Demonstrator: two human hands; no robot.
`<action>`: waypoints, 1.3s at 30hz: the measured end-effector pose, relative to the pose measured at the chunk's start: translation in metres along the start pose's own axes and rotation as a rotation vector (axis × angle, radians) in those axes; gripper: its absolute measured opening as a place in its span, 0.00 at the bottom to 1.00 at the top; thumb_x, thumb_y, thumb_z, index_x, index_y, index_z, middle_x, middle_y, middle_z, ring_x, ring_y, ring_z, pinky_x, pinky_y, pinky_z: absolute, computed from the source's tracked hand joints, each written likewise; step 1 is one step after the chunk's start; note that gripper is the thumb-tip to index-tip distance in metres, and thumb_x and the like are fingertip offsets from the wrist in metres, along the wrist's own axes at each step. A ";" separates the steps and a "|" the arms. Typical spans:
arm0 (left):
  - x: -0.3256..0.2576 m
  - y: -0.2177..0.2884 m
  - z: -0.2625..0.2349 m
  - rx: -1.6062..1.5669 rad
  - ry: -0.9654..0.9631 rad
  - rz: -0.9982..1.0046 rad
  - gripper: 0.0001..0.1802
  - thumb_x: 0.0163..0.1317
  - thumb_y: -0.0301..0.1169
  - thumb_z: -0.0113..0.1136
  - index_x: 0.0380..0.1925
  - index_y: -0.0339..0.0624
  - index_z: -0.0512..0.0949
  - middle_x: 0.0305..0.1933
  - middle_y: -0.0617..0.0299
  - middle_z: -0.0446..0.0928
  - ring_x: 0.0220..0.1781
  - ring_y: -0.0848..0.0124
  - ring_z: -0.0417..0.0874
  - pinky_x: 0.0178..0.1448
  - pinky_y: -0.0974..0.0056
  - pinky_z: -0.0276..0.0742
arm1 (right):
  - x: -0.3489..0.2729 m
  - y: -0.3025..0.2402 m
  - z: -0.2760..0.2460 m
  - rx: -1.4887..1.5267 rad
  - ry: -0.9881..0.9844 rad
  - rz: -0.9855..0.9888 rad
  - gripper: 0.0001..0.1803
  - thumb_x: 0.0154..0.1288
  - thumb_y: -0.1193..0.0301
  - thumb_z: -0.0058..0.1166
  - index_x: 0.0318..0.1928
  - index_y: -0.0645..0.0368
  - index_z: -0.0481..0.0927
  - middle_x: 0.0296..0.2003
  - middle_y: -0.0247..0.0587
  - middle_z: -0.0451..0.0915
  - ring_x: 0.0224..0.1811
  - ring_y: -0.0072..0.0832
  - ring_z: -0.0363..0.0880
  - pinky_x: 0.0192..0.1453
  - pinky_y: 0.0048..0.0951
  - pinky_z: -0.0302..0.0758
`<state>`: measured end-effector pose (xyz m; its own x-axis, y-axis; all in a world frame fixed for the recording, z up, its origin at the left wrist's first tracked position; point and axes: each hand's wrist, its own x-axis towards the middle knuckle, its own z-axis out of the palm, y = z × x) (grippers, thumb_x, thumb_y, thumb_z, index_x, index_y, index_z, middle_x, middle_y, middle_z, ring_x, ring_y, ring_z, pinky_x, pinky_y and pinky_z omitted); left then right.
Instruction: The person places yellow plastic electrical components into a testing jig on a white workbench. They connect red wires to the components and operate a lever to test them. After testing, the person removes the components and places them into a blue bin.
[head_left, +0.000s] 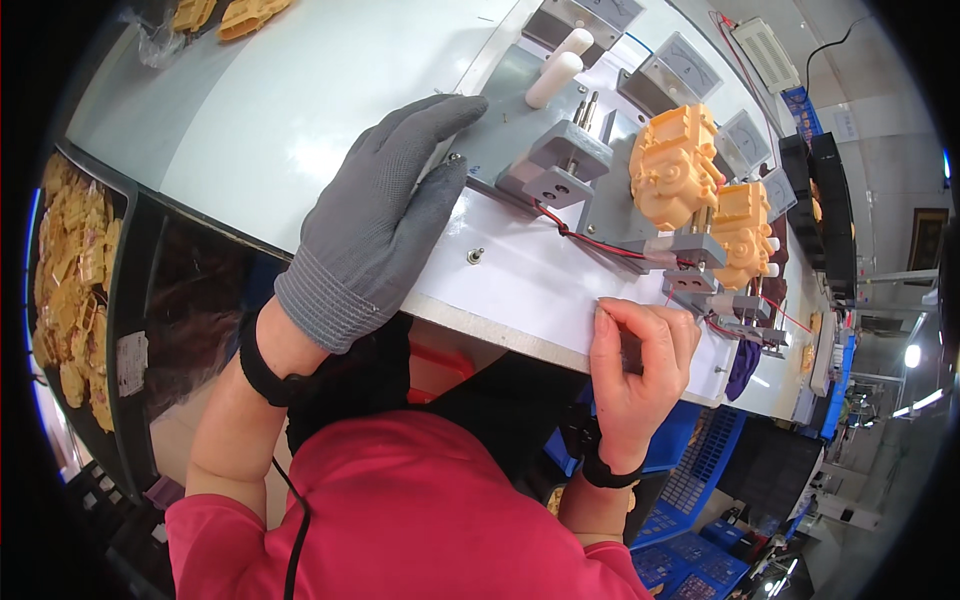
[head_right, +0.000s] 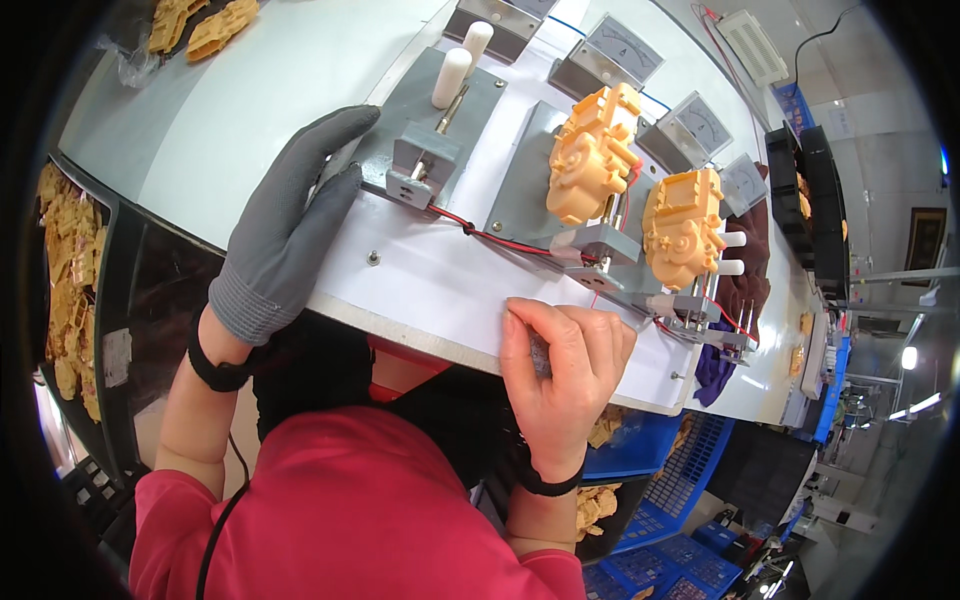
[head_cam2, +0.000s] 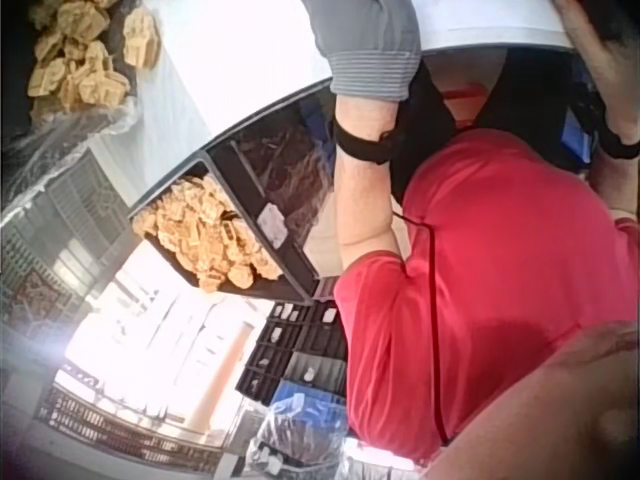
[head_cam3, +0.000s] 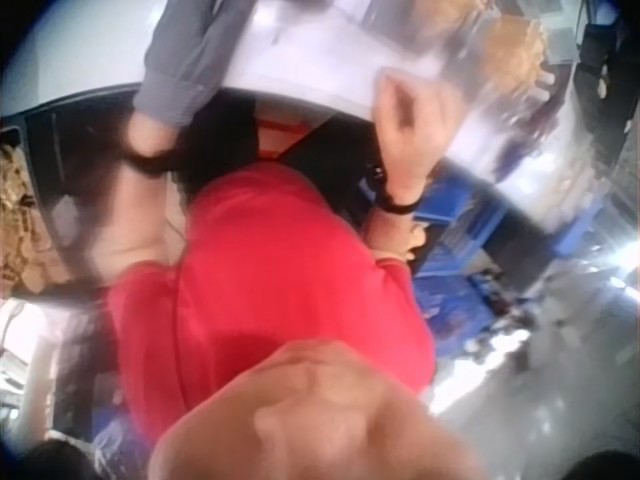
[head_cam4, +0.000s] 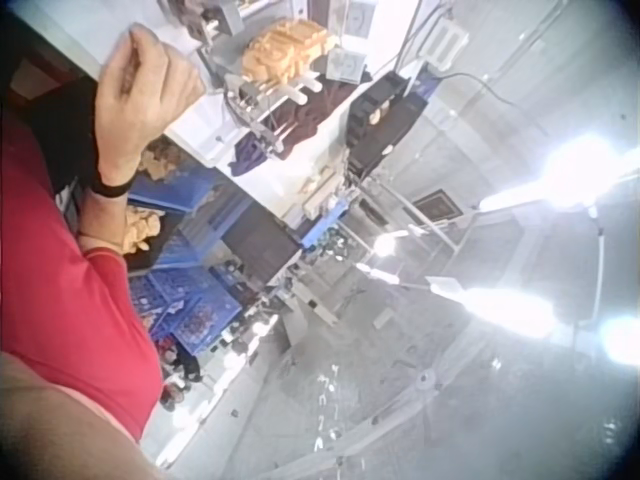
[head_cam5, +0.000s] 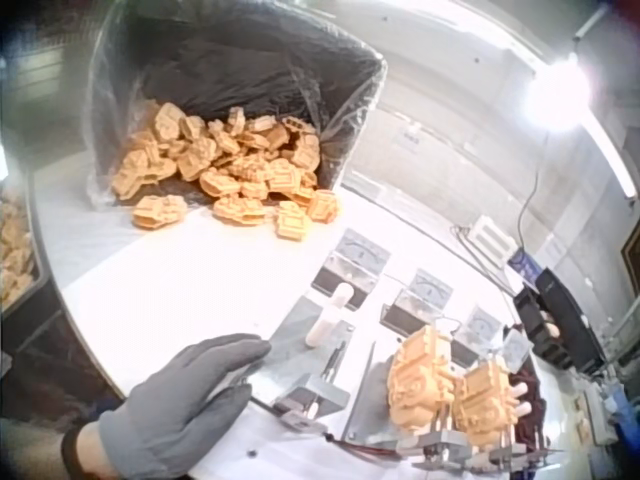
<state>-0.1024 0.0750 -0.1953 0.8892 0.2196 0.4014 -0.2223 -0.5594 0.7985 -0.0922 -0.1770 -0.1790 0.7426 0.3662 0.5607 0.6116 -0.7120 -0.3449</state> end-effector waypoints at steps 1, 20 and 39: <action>0.000 0.000 0.000 -0.002 0.001 -0.001 0.22 0.70 0.29 0.54 0.64 0.43 0.73 0.64 0.48 0.74 0.67 0.51 0.74 0.70 0.56 0.71 | 0.000 0.000 0.000 0.001 0.001 -0.001 0.10 0.53 0.76 0.71 0.37 0.53 0.86 0.31 0.29 0.78 0.34 0.29 0.73 0.44 0.32 0.65; 0.002 0.005 -0.005 0.006 -0.077 -0.037 0.23 0.74 0.29 0.48 0.68 0.37 0.69 0.68 0.49 0.72 0.71 0.60 0.71 0.75 0.59 0.62 | 0.000 0.003 -0.001 0.009 0.006 -0.044 0.11 0.51 0.76 0.72 0.35 0.52 0.84 0.30 0.29 0.77 0.33 0.29 0.73 0.44 0.33 0.64; -0.001 0.000 0.001 -0.037 0.017 0.003 0.22 0.70 0.29 0.55 0.64 0.42 0.73 0.64 0.49 0.75 0.66 0.51 0.75 0.69 0.56 0.71 | -0.001 -0.001 -0.002 0.010 -0.005 -0.028 0.07 0.56 0.77 0.68 0.36 0.57 0.85 0.31 0.34 0.78 0.36 0.32 0.72 0.44 0.31 0.67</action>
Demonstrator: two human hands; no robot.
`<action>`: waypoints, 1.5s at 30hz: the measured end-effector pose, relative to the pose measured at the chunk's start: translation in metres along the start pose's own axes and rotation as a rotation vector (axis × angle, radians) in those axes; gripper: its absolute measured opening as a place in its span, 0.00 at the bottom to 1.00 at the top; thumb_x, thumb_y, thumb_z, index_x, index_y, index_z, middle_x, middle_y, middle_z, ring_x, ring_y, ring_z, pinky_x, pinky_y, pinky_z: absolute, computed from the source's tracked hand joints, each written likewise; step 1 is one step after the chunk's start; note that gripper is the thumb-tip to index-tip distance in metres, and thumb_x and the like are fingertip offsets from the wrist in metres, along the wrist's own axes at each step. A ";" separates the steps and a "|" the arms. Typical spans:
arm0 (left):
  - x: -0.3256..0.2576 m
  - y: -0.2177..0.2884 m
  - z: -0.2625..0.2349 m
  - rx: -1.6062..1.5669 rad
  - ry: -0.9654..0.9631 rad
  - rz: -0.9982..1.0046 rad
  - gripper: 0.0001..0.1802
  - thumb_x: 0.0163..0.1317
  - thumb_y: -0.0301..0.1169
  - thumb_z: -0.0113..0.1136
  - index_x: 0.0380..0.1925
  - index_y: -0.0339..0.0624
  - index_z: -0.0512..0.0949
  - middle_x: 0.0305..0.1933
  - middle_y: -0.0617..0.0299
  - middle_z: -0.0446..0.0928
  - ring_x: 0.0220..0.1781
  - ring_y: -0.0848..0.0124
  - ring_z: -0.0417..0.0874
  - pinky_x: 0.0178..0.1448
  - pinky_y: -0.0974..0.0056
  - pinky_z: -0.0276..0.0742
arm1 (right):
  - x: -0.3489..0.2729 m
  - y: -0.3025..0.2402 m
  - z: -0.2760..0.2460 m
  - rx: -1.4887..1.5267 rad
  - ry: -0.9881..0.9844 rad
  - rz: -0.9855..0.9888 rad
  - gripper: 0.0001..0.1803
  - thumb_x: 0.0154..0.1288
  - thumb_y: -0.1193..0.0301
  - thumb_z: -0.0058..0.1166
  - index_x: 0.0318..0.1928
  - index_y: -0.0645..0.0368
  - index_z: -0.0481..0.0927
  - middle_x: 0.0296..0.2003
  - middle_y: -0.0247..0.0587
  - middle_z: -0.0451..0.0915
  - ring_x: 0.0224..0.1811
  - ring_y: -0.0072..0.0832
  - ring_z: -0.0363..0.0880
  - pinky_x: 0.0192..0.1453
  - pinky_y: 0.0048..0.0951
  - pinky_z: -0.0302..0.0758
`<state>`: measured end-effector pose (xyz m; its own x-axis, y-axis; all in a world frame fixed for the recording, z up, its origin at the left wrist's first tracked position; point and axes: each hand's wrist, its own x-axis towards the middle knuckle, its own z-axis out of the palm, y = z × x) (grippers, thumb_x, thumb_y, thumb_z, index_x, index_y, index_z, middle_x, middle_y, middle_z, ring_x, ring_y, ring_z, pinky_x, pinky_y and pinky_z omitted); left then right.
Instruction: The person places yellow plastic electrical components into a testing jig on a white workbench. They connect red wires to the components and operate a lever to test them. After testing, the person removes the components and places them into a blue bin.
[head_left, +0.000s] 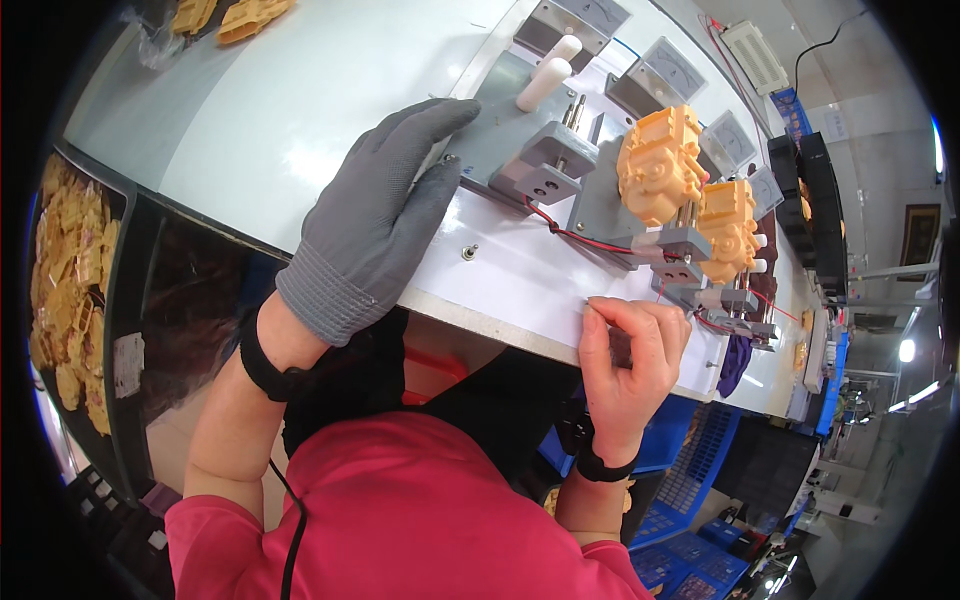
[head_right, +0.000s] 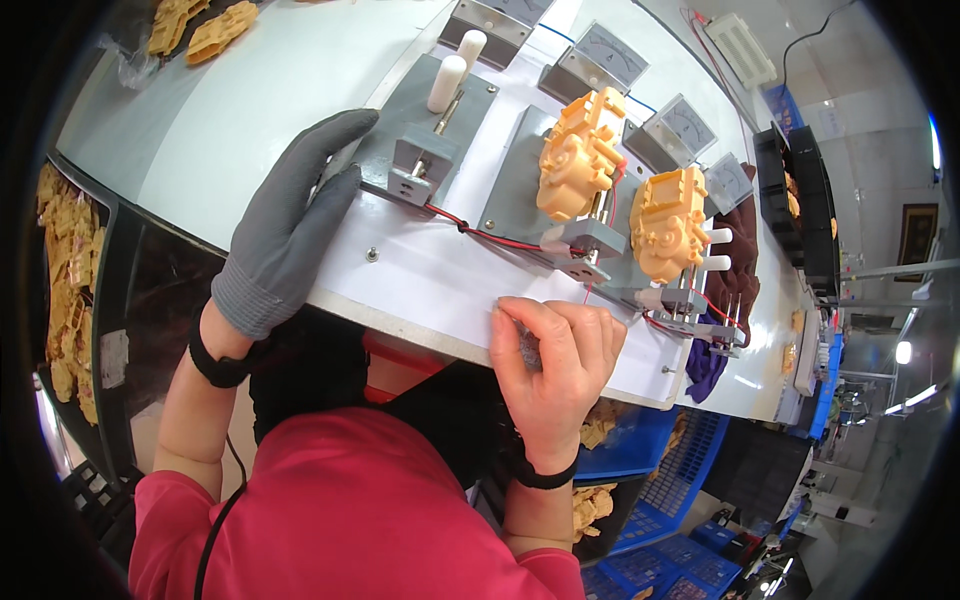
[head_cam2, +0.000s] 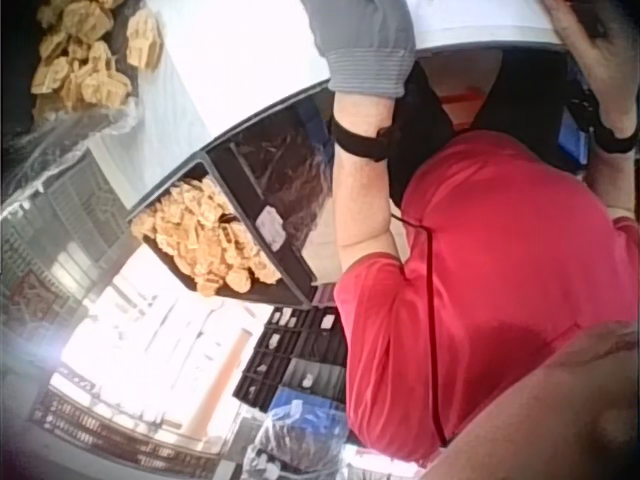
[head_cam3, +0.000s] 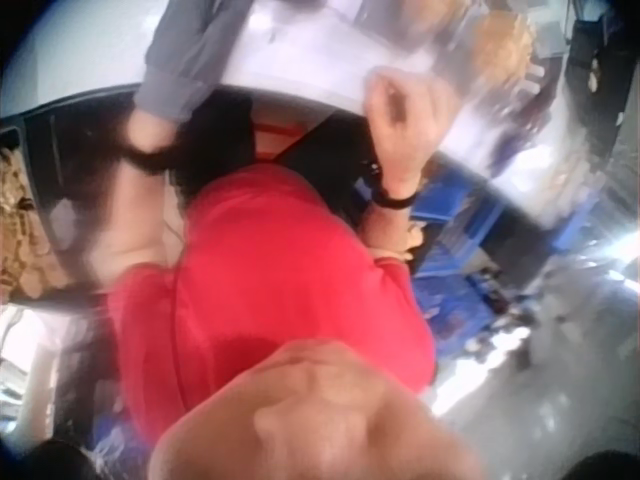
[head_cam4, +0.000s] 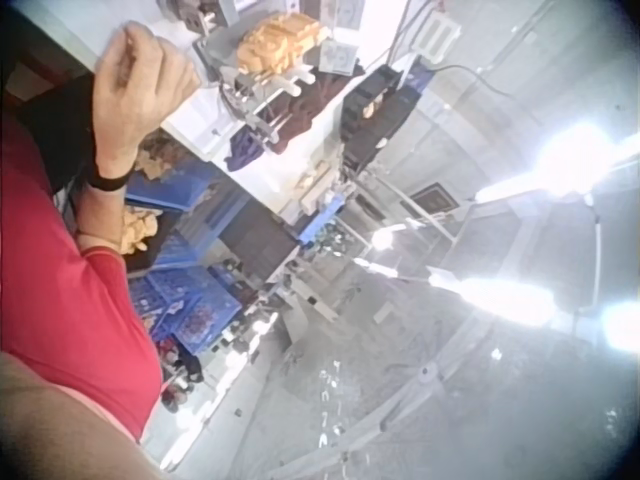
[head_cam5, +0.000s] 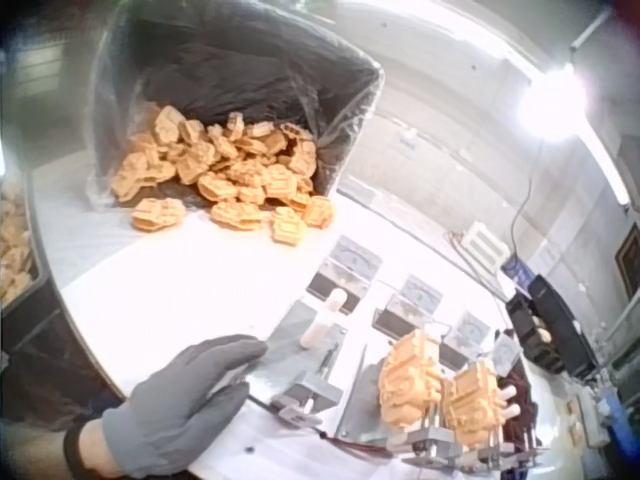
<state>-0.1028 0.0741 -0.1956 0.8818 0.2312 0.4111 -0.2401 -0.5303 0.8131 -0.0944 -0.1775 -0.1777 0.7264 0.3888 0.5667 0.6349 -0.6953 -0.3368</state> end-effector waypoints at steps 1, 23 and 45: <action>0.000 0.000 0.000 -0.001 0.002 0.008 0.22 0.70 0.29 0.55 0.64 0.42 0.73 0.64 0.49 0.75 0.66 0.51 0.75 0.69 0.56 0.71 | 0.000 0.000 0.000 0.000 0.001 -0.002 0.07 0.56 0.77 0.68 0.36 0.57 0.85 0.31 0.34 0.78 0.36 0.32 0.72 0.43 0.32 0.67; 0.000 0.000 -0.005 0.026 -0.050 0.025 0.23 0.73 0.29 0.49 0.67 0.38 0.69 0.66 0.48 0.73 0.69 0.58 0.73 0.73 0.59 0.65 | 0.000 0.003 0.002 -0.029 0.043 -0.029 0.08 0.54 0.74 0.70 0.35 0.52 0.85 0.30 0.30 0.78 0.33 0.29 0.73 0.43 0.33 0.65; 0.043 0.090 -0.029 0.118 -0.128 0.346 0.24 0.71 0.32 0.57 0.66 0.43 0.72 0.64 0.51 0.76 0.63 0.59 0.78 0.64 0.56 0.75 | 0.006 0.001 -0.006 0.435 0.255 0.093 0.29 0.61 0.71 0.69 0.61 0.58 0.74 0.48 0.42 0.76 0.43 0.32 0.74 0.52 0.34 0.74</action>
<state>-0.0981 0.0600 -0.0928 0.8022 -0.0773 0.5920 -0.4903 -0.6510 0.5795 -0.0904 -0.1795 -0.1705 0.7321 0.1400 0.6666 0.6608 -0.3832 -0.6453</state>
